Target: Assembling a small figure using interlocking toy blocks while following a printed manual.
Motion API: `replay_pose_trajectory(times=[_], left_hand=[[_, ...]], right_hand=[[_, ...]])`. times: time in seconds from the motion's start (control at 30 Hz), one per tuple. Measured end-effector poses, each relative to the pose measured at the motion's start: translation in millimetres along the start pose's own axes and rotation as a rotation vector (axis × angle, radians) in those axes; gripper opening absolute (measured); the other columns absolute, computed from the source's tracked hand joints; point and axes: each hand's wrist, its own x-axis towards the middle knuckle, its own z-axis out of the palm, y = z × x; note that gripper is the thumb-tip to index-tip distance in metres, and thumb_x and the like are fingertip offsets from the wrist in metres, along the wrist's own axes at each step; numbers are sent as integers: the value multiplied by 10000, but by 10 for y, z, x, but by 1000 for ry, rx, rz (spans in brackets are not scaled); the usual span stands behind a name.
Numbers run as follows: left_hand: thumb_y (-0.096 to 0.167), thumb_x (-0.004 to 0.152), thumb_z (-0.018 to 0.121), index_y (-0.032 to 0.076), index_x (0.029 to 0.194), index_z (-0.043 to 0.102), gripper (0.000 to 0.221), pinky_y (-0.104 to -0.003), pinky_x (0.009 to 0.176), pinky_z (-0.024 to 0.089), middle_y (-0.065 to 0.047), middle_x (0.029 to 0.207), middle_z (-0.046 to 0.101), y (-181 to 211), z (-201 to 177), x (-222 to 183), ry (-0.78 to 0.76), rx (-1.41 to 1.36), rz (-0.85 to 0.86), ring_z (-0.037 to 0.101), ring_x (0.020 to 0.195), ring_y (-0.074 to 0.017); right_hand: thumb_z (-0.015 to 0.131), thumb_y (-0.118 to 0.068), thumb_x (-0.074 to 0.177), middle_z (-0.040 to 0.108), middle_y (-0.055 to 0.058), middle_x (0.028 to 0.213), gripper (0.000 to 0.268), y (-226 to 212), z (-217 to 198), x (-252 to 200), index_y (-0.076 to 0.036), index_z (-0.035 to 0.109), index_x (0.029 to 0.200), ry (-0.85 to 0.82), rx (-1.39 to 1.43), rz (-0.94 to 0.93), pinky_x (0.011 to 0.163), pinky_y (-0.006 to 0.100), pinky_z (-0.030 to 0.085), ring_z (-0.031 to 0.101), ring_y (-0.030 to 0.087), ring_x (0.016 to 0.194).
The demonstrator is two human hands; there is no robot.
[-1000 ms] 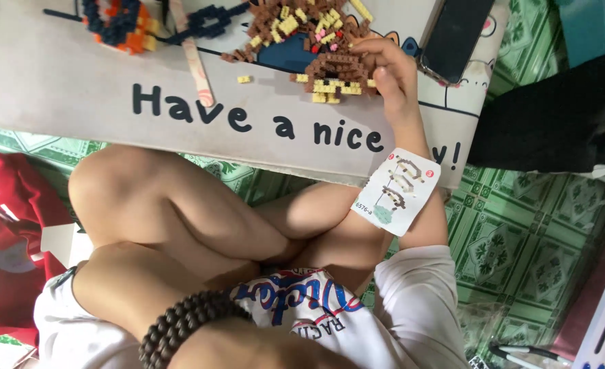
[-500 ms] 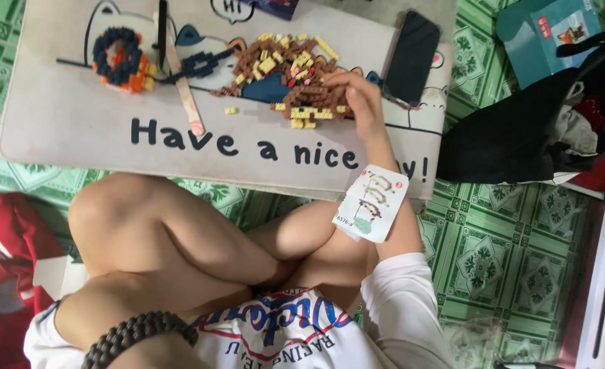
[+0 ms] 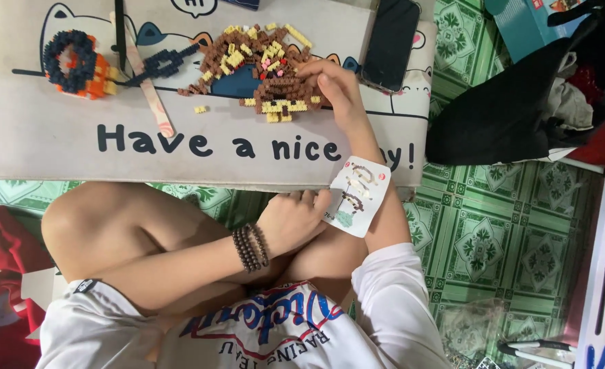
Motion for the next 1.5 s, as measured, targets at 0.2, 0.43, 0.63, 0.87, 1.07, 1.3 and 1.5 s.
replay_pose_trajectory(times=[0.2, 0.43, 0.63, 0.87, 1.07, 1.3, 1.5], left_hand=[[210, 738, 566, 56, 1169, 522, 459, -259, 442, 496, -32, 638, 581, -107, -251, 120, 63, -241, 78, 628, 530, -167], [96, 846, 497, 58, 1301, 532, 458, -228, 547, 519, -44, 713, 575, -532, -767, 106, 336, -161, 180, 622, 612, -154], [-1, 837, 444, 86, 1223, 619, 433, -188, 468, 400, -5, 621, 466, -697, -1222, 162, 665, 50, 153, 448, 494, -106], [4, 833, 437, 86, 1186, 642, 416, -192, 475, 374, -10, 620, 452, -650, -1365, 96, 726, 25, 199, 412, 494, -111], [48, 822, 419, 64, 1057, 699, 365, -211, 443, 351, -4, 579, 416, -642, -1508, 80, 846, -58, 234, 365, 460, -110], [36, 803, 412, 75, 959, 728, 354, -206, 425, 314, 5, 551, 348, -624, -1590, 63, 948, -108, 248, 308, 442, -107], [42, 846, 435, 76, 901, 724, 296, -213, 424, 305, 2, 554, 331, -628, -1620, 61, 1003, -168, 264, 308, 444, -109]], right_hand=[[445, -401, 924, 580, 125, 708, 441, 112, -12, -63, -24, 666, 986, 68, 11, 103, 595, 255, 399, 515, 140, 649], [496, -219, 923, 593, 83, 771, 244, -509, -67, -82, -20, 638, 929, 406, 6, 357, 668, 227, 495, 559, 120, 699], [485, -427, 891, 598, 189, 1136, 488, -954, 145, -953, -59, 582, 1196, 1119, 713, 668, 941, 433, 438, 576, 291, 1000], [462, -288, 883, 271, 223, 1460, 726, -1325, 634, -1101, -58, 95, 1466, 452, 287, 114, 1007, 490, 397, 425, 337, 1221], [488, -323, 916, 196, 190, 1533, 788, -1643, 753, -900, -206, -44, 1486, 462, 141, -150, 1087, 485, 361, 428, 350, 1277], [407, -423, 933, 224, 187, 1510, 665, -1753, 874, -770, -209, 91, 1478, 433, 295, -52, 981, 446, 480, 541, 345, 1128], [471, -437, 917, 371, 113, 1432, 754, -1747, 936, -710, -114, 105, 1492, 398, 409, -77, 1078, 383, 381, 484, 247, 1224]])
